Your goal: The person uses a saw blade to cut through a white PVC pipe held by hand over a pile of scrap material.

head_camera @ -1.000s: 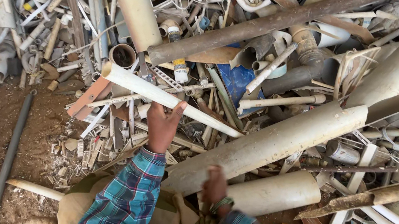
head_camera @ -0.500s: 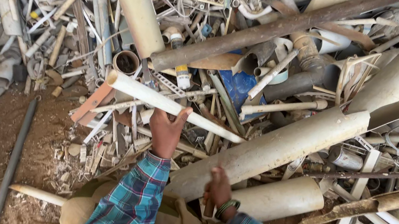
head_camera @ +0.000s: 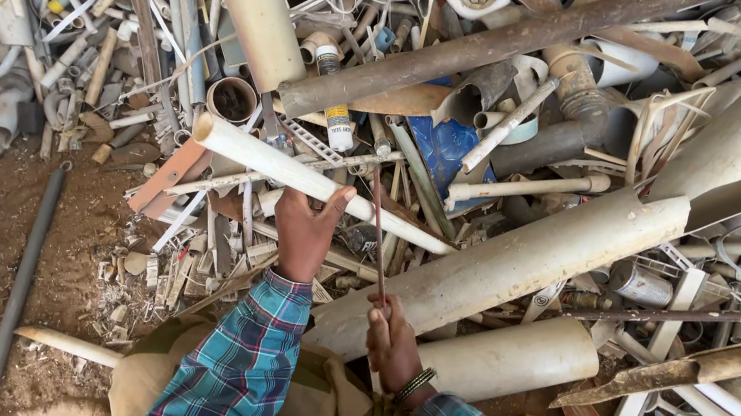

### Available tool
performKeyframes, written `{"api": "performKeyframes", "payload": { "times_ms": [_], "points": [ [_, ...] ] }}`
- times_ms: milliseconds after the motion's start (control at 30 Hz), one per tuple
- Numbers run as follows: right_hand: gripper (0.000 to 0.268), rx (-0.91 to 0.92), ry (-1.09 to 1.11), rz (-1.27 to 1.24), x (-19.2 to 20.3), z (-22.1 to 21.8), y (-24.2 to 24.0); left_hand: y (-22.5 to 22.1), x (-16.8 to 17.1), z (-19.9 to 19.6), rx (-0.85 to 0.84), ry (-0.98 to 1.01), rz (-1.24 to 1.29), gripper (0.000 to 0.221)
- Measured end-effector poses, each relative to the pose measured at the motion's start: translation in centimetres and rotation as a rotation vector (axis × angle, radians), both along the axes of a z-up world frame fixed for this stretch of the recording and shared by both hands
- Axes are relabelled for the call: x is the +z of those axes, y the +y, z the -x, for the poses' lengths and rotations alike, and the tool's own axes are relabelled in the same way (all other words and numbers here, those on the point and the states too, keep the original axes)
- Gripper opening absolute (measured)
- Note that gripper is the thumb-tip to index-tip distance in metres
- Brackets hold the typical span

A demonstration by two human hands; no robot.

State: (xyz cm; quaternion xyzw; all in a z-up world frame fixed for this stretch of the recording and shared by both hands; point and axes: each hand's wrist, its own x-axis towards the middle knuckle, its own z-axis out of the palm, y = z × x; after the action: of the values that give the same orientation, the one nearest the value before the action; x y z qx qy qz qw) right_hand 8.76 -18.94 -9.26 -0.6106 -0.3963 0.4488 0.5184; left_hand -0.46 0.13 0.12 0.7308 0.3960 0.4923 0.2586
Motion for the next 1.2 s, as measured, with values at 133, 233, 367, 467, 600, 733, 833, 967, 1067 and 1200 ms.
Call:
{"api": "performKeyframes", "payload": {
  "times_ms": [133,233,367,467,600,733,833,967,1067,1200],
  "points": [
    [0.045,-0.028,0.111,0.131,1.0,1.6,0.7,1.2,-0.6,0.3,0.055,-0.089,0.314,0.037],
    [0.044,-0.036,-0.041,0.048,-0.7,1.8,0.8,1.8,-1.0,0.8,0.012,-0.065,0.242,0.034],
    [0.042,-0.152,-0.179,0.122,-3.1,0.9,1.7,1.0,-1.1,0.5,-0.051,-0.056,0.133,0.038],
    [0.043,-0.176,0.099,0.360,-1.4,-1.4,1.5,1.0,1.0,1.0,-0.121,-0.347,0.181,0.044],
    [0.041,-0.147,0.086,0.264,2.2,-0.7,1.3,-0.1,4.5,3.1,-0.232,-0.687,0.137,0.043],
    [0.039,-0.058,-0.221,-0.204,3.2,3.4,-1.4,-0.8,7.3,4.6,-0.270,-0.439,0.229,0.033],
    [0.041,-0.279,0.106,0.119,1.9,4.6,-1.7,-0.9,9.0,6.1,-0.210,-0.193,0.108,0.028],
    [0.044,-0.282,0.350,0.412,0.2,1.8,-1.8,-0.2,10.0,7.5,-0.199,-0.081,-0.038,0.028],
    [0.049,-0.095,-0.346,-0.004,-1.7,2.8,-2.4,-0.7,9.9,6.9,-0.216,-0.071,0.030,0.027],
    [0.051,-0.298,-0.119,0.071,-2.5,3.4,-2.2,-1.0,9.8,7.3,-0.228,-0.010,-0.072,0.025]
  ]
}}
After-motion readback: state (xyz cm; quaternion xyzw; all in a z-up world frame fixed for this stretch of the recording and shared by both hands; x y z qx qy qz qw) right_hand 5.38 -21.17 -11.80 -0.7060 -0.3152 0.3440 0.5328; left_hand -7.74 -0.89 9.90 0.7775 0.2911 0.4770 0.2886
